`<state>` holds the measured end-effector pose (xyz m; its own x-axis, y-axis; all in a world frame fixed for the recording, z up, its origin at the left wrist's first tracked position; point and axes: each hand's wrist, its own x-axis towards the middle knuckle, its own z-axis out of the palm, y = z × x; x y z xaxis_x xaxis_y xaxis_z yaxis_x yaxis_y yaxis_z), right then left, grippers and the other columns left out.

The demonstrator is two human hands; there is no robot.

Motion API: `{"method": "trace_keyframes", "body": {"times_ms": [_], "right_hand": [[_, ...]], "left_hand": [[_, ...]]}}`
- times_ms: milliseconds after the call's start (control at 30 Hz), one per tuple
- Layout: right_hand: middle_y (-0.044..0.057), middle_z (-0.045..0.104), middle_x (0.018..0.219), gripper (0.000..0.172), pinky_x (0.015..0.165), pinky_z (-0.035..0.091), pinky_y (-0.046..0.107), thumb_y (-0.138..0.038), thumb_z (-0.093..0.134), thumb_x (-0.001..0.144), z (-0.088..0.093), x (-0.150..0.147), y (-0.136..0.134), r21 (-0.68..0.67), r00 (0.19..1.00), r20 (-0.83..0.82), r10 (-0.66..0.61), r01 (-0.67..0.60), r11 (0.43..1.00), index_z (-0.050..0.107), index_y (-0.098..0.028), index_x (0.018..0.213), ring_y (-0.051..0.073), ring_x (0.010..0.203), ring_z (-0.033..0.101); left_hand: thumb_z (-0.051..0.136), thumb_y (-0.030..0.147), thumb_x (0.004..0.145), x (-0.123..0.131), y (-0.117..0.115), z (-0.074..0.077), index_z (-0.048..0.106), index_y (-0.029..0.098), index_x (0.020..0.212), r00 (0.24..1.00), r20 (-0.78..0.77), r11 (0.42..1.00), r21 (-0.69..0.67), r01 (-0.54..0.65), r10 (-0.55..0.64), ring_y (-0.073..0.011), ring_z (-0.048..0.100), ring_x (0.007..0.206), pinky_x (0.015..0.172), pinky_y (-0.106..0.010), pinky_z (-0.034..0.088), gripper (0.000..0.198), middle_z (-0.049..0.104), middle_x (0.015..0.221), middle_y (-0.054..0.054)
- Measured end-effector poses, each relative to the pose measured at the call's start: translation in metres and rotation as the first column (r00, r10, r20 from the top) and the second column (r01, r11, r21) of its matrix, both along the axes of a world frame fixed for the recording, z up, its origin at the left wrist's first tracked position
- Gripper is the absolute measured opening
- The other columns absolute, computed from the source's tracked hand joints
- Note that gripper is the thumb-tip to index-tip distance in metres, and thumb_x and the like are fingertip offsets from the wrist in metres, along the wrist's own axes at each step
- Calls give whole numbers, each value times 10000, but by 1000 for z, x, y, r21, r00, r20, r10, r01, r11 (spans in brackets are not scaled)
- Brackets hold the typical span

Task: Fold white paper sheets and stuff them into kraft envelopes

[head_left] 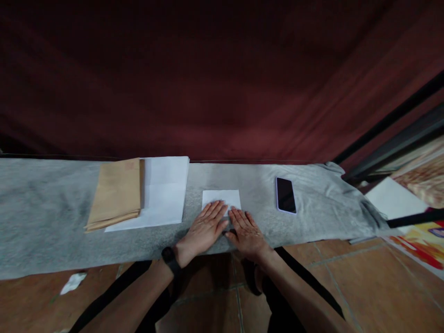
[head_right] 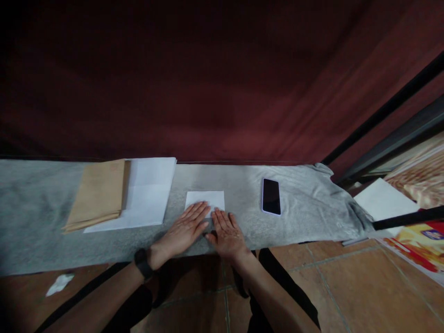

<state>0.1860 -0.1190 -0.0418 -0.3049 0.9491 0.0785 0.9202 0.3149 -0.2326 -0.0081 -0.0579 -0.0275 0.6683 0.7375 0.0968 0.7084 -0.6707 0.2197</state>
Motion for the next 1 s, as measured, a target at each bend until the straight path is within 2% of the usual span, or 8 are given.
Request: {"method": "trace_keyframes", "body": {"times_ms": [167,333,533,733,1000], "right_hand": [[159,439,1532,621,1240,236,485,-493,454,1000,1,-4,-4,-59,999,-32,-7,5,998,476,-77,1460,276,1460,368],[173,487,1497,613,1227,267,483,-485,481,991,1,-4,-7,-54,998,-55,-17,15,998,486,-83,1453,277,1430,421],[174,467,1512,603,1216,275,498,-479,478,995,1,-3,-7,-19,999,-47,1,-2,1000,491,-83,1450,292,1447,390],[163,518,1478,562,1214,264,515,-465,486,993,4,-3,-6,-4,999,-37,-2,2,1000,530,-108,1425,298,1417,437],[113,386,1570,571,1207,250,558,-439,433,1014,12,-4,-7,-70,1000,-17,-22,21,997,419,-150,1505,291,1440,400]], "left_hand": [[173,421,1068,29,13,6,399,167,1513,994,45,985,-141,101,-95,-167,276,1500,1239,-395,218,560,371,1596,-69],[205,402,1062,45,26,1,423,193,1502,996,45,987,-136,84,-79,-191,250,1511,1244,-429,176,533,365,1601,-49],[219,407,1055,60,38,-9,398,195,1517,1000,23,997,-74,16,-14,-200,222,1520,1247,-443,149,538,333,1617,-42],[228,406,1046,69,48,-13,362,178,1536,997,7,996,-48,-74,74,-202,242,1514,1244,-437,174,556,326,1619,-56],[240,407,1037,61,49,-19,336,92,1540,975,-11,975,0,-223,223,-231,210,1524,1244,-438,188,601,298,1621,-123]]}}
